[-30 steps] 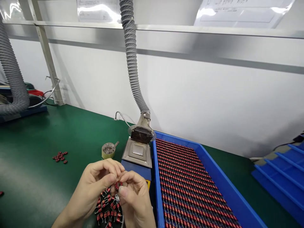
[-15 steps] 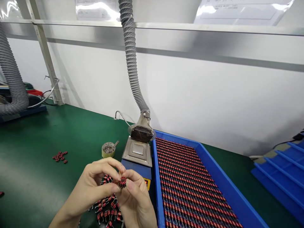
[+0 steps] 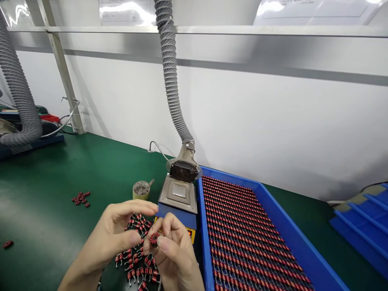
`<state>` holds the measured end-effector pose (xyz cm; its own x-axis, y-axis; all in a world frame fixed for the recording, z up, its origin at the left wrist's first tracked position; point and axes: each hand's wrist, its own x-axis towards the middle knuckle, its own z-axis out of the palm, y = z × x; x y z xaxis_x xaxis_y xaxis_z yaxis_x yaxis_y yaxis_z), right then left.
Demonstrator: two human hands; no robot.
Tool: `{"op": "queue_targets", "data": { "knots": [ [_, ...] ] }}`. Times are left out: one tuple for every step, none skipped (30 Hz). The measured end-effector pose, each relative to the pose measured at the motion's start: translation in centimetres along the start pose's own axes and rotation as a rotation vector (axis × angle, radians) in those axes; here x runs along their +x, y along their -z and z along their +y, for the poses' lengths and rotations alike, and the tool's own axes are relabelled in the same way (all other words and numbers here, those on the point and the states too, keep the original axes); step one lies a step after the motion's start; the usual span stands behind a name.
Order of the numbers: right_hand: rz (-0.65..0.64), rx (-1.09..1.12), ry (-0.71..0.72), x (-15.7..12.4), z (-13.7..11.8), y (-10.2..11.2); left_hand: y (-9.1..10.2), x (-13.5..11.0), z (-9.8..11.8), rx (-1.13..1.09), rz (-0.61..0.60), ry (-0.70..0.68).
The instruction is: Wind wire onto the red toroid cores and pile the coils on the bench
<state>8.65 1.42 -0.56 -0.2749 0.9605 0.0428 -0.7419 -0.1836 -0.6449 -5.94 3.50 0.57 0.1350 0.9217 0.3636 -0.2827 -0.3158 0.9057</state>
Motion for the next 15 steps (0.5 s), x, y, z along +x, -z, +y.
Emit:
{"op": "queue_targets", "data": {
  "knots": [
    [0.005,-0.008,0.006,0.0,0.1,0.1,-0.3,0.0,0.1,0.003,-0.051,0.019],
    [0.007,-0.010,0.012,0.1,0.2,0.2,-0.6,0.0,0.1,-0.009,-0.075,0.030],
    [0.005,-0.009,0.017,0.1,0.3,0.3,-1.0,0.0,0.1,-0.034,-0.074,0.036],
    [0.004,-0.007,0.022,0.2,0.4,0.4,-1.4,0.0,0.0,-0.071,-0.053,0.040],
    [0.005,-0.006,0.026,0.3,0.4,0.5,-1.7,0.0,-0.1,-0.117,-0.020,0.038],
    [0.012,-0.006,0.029,0.3,0.5,0.5,-1.9,0.0,-0.3,-0.163,0.012,0.033],
    [0.021,-0.009,0.033,0.4,0.5,0.5,-2.1,-0.1,-0.5,-0.203,0.038,0.022],
    [0.029,-0.014,0.035,0.4,0.5,0.5,-2.2,-0.1,-0.6,-0.238,0.071,0.004],
    [0.034,-0.019,0.033,0.4,0.5,0.4,-2.2,-0.1,-0.8,-0.264,0.111,-0.019],
    [0.036,-0.021,0.027,0.3,0.5,0.3,-2.1,0.0,-0.9,-0.279,0.154,-0.046],
    [0.037,-0.020,0.018,0.3,0.4,0.2,-1.9,0.0,-0.9,-0.284,0.198,-0.073],
    [0.036,-0.019,0.008,0.3,0.2,0.1,-1.6,0.1,-1.0,-0.280,0.238,-0.101],
    [0.035,-0.018,0.001,0.3,0.1,-0.1,-1.3,0.1,-1.0,-0.267,0.267,-0.128],
    [0.035,-0.020,0.000,0.2,0.0,-0.2,-0.9,0.1,-0.9,-0.245,0.282,-0.151],
    [0.037,-0.031,0.009,0.2,-0.1,-0.3,-0.5,0.1,-0.9,-0.212,0.282,-0.173]
  ]
}}
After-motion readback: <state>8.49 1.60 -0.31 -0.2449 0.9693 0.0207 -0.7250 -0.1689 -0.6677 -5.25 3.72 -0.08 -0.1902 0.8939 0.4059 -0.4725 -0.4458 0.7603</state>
